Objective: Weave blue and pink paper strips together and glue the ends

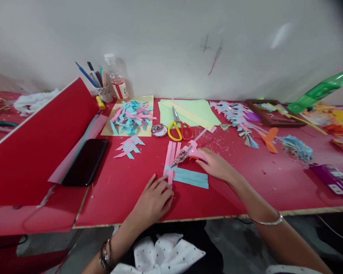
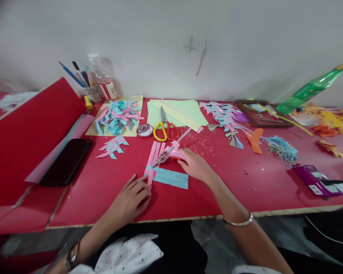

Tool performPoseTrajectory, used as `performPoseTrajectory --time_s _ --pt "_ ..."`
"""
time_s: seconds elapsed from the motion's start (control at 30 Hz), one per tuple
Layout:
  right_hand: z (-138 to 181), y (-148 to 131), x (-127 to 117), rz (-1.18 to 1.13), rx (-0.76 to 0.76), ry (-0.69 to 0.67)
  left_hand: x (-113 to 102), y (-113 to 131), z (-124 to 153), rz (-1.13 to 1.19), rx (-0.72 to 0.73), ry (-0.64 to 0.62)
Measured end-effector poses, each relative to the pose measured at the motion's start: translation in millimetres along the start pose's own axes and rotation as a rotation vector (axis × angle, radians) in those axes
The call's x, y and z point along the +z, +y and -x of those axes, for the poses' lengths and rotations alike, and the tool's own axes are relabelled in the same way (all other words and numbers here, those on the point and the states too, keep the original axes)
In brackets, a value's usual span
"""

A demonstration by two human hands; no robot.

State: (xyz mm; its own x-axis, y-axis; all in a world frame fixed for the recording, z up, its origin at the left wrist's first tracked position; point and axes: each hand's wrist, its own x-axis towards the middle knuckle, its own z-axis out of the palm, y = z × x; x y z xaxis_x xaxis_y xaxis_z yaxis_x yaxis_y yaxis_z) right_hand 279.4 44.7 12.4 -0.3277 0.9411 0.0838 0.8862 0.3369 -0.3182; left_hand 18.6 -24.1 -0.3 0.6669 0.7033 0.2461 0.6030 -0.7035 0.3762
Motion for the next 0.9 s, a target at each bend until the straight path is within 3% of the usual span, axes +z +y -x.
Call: performPoseTrajectory --time_s 0.63,0.9 --pt "-2 -4 -6 0.024 0.048 0.050 -1 1 0 -0.025 -0.002 -0.017" --pt "1 -10 -13 0.068 0.013 0.006 0 0 0 -0.024 0.001 -0.011"
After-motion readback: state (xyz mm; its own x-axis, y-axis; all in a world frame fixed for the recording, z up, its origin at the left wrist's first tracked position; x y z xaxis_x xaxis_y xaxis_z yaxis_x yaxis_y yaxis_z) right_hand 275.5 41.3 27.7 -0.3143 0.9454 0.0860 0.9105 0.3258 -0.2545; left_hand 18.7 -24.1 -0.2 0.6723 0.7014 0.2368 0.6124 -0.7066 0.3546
